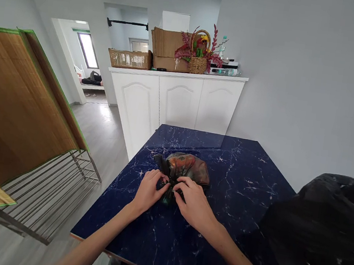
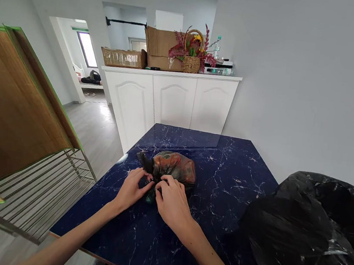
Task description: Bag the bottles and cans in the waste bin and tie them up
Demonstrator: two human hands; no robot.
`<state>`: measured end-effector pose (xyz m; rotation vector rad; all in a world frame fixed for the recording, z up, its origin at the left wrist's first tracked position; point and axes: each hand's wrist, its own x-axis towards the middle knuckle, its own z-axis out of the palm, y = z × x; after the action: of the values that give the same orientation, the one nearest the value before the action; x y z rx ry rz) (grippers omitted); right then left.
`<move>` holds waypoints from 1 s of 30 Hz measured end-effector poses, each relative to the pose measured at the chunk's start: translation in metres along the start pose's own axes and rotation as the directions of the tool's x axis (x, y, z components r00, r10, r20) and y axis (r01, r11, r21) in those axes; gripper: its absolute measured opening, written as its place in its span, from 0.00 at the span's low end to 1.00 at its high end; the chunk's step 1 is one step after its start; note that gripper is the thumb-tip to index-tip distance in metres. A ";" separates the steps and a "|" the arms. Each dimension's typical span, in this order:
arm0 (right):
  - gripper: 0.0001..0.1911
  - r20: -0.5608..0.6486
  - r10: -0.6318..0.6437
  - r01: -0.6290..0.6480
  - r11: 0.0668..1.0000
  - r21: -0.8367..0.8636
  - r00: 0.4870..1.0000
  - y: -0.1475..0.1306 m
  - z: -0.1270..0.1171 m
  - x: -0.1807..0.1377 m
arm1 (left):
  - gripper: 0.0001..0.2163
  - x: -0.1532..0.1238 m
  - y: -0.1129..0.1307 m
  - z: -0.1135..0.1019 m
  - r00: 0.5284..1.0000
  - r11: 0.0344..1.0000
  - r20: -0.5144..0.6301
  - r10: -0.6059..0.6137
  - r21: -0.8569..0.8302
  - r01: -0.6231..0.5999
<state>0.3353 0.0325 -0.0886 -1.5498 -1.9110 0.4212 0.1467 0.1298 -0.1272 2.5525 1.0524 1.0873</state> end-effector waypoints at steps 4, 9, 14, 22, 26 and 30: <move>0.04 -0.006 0.006 -0.006 0.998 -0.055 1.000 0.000 -0.001 0.009 | 0.03 -0.004 -0.001 -0.007 0.998 0.998 0.024 0.055 -0.005 -0.055; 0.07 0.031 0.028 -0.027 0.999 -0.041 0.999 0.002 -0.005 0.019 | 0.04 -0.008 -0.005 -0.022 0.993 0.997 0.084 0.082 -0.019 -0.081; 0.09 0.141 0.027 -0.039 0.996 0.082 0.990 0.006 -0.024 0.012 | 0.02 -0.007 -0.012 -0.031 0.994 0.993 0.045 -0.100 -0.065 0.103; 0.08 -0.092 0.046 -0.013 0.945 0.327 0.995 0.011 -0.047 -0.010 | 0.05 -0.004 -0.053 -0.018 0.841 0.839 -0.109 -0.530 -0.213 0.501; 0.10 -0.352 0.096 -0.008 0.970 0.243 0.931 0.020 -0.044 -0.015 | 0.10 -0.003 -0.068 -0.020 0.818 0.811 -0.078 -0.570 -0.214 0.545; 0.15 -0.579 -0.068 0.060 0.998 -0.034 0.812 0.023 -0.034 -0.012 | 0.11 -0.004 -0.055 -0.030 0.879 0.870 -0.030 -0.476 -0.165 0.465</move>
<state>0.3761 0.0220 -0.0808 -1.4045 -1.4728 -0.1023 0.0945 0.1642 -0.1307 1.9926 1.4475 1.0703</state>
